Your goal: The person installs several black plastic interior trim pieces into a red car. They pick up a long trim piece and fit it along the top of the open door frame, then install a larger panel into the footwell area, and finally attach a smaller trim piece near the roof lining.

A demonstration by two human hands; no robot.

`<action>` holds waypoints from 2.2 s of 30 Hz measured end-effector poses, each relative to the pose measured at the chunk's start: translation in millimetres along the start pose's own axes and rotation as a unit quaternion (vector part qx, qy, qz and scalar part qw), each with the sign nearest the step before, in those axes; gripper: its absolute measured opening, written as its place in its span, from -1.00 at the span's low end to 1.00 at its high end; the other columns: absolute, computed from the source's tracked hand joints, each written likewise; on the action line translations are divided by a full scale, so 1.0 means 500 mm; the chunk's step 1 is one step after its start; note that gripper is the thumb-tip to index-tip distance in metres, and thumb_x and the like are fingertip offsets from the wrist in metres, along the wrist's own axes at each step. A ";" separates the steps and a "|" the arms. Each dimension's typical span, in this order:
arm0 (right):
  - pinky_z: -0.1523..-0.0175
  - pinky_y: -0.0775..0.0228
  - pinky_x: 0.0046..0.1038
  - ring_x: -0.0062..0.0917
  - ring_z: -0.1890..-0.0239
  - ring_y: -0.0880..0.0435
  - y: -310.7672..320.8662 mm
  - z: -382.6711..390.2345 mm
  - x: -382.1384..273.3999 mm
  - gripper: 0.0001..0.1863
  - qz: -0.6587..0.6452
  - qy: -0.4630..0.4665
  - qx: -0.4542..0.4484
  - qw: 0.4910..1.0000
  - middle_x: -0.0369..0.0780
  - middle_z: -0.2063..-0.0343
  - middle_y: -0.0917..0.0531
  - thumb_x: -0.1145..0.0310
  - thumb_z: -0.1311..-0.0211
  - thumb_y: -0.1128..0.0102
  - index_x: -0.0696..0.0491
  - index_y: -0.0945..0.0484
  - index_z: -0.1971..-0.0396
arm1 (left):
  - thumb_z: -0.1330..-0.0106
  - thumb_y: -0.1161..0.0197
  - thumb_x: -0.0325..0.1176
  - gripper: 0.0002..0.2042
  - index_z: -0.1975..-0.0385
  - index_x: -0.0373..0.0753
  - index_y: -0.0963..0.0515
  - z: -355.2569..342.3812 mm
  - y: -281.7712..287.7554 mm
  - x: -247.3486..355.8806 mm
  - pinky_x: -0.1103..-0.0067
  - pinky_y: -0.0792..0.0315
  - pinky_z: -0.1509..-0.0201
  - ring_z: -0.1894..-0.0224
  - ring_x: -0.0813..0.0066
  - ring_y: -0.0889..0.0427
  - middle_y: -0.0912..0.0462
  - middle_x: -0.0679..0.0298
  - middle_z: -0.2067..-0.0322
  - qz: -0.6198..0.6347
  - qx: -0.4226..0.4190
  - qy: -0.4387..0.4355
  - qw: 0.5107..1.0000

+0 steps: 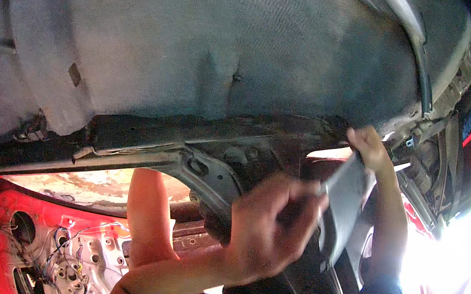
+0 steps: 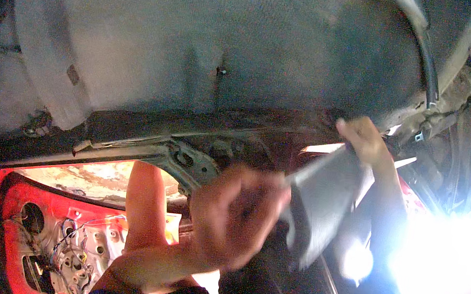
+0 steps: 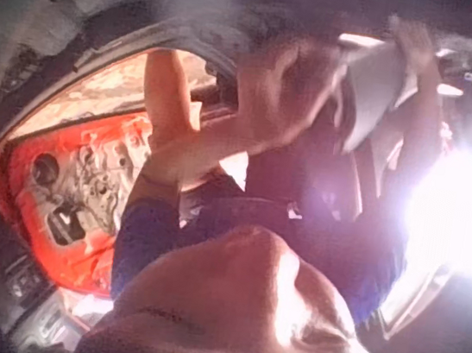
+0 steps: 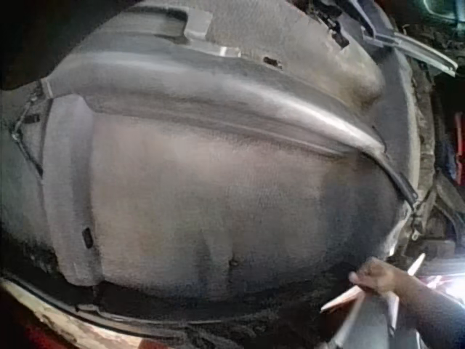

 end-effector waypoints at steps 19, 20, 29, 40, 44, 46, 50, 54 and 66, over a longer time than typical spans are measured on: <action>0.41 -0.24 -0.44 -0.62 0.55 -0.41 0.030 0.038 -0.006 -0.37 -0.188 -0.148 -0.141 0.961 -0.34 0.66 -0.50 -0.18 -0.54 -0.09 0.01 -0.50 0.64 | -0.37 -0.42 -0.13 -0.19 -0.50 -0.38 -0.20 0.047 -0.081 0.059 0.25 -0.22 -0.53 -0.47 0.00 -0.33 -0.26 -0.10 -0.47 0.183 -0.239 -0.097 0.949; 0.39 -0.25 -0.43 -0.61 0.53 -0.42 0.039 0.055 -0.008 -0.37 -0.202 -0.182 -0.159 0.949 -0.33 0.64 -0.50 -0.19 -0.53 -0.09 0.01 -0.50 0.62 | -0.40 -0.38 -0.12 -0.23 -0.49 -0.36 -0.23 0.022 -0.071 0.055 0.26 -0.21 -0.53 -0.48 0.02 -0.33 -0.29 -0.07 -0.47 0.202 -0.262 -0.094 0.939; 0.22 -0.31 -0.35 -0.51 0.37 -0.49 0.092 0.014 -0.080 -0.38 -0.126 -0.207 -0.127 0.962 -0.24 0.45 -0.57 -0.25 -0.47 -0.10 0.08 -0.55 0.42 | -0.63 -0.01 -0.06 -0.46 -0.38 -0.37 -0.43 -0.115 0.093 -0.002 0.30 -0.35 -0.44 -0.35 0.18 -0.54 -0.55 0.00 -0.31 0.111 -0.099 -0.045 0.988; 0.01 -0.39 -0.25 -0.38 0.16 -0.58 0.139 -0.041 -0.124 -0.29 -0.071 -0.212 -0.103 0.969 -0.13 0.22 -0.65 -0.33 -0.40 -0.12 0.16 -0.61 0.18 | -0.60 -0.17 -0.23 -0.59 -0.25 -0.42 -0.51 -0.144 0.154 -0.097 0.41 -0.40 -0.35 -0.24 0.26 -0.59 -0.63 0.03 -0.19 0.061 0.012 -0.031 0.998; -0.07 -0.41 -0.22 -0.33 0.09 -0.62 0.174 -0.074 -0.127 -0.24 -0.051 -0.210 -0.094 0.972 -0.09 0.14 -0.67 -0.36 -0.38 -0.12 0.19 -0.63 0.09 | -0.55 -0.22 -0.21 -0.61 -0.17 -0.38 -0.57 -0.140 0.157 -0.126 0.36 -0.43 -0.31 -0.21 0.10 -0.64 -0.68 -0.06 -0.10 -0.202 -0.032 -0.071 0.976; -0.10 -0.43 -0.20 -0.31 0.05 -0.63 0.186 -0.095 -0.117 -0.20 -0.044 -0.214 -0.086 0.972 -0.07 0.10 -0.69 -0.38 -0.36 -0.12 0.20 -0.64 0.04 | -0.50 -0.25 -0.18 -0.62 -0.12 -0.34 -0.59 -0.143 0.158 -0.161 0.30 -0.45 -0.27 -0.16 -0.04 -0.65 -0.68 -0.09 -0.04 -0.307 -0.055 -0.057 0.949; -0.18 -0.45 -0.16 -0.26 -0.02 -0.66 0.208 -0.139 -0.084 -0.14 -0.036 -0.220 -0.077 0.972 -0.03 0.01 -0.72 -0.41 -0.34 -0.13 0.23 -0.66 -0.05 | -0.47 -0.29 -0.17 -0.61 -0.13 -0.31 -0.60 -0.152 0.156 -0.208 0.27 -0.49 -0.21 -0.11 -0.02 -0.68 -0.69 -0.05 -0.06 -0.441 -0.086 -0.058 0.891; -0.16 -0.49 -0.26 -0.26 0.02 -0.69 0.202 -0.224 0.041 -0.03 -0.009 -0.156 -0.018 0.988 0.00 0.09 -0.72 -0.43 -0.28 -0.19 0.28 -0.56 -0.22 | -0.35 -0.44 -0.23 -0.48 -0.25 -0.28 -0.52 -0.171 0.141 -0.175 0.30 -0.46 -0.22 -0.09 0.19 -0.65 -0.65 0.09 -0.16 -0.270 -0.012 -0.027 0.962; -0.24 -0.42 -0.06 -0.21 -0.04 -0.67 0.187 -0.228 0.032 -0.12 -0.042 0.007 -0.003 0.999 -0.01 0.03 -0.74 -0.46 -0.40 0.05 0.17 -0.73 0.00 | -0.14 -0.20 -0.75 -0.47 -0.17 -0.27 -0.58 -0.393 -0.192 0.156 0.51 -0.53 -0.13 -0.04 0.31 -0.74 -0.75 0.10 0.02 -0.458 -0.209 -0.418 0.756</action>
Point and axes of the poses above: each hand's wrist, its own z-axis away from the middle knuckle, its own y-axis out of the back of the hand, x = y × z, the point moved 7 cm from there along -z, towards the middle knuckle
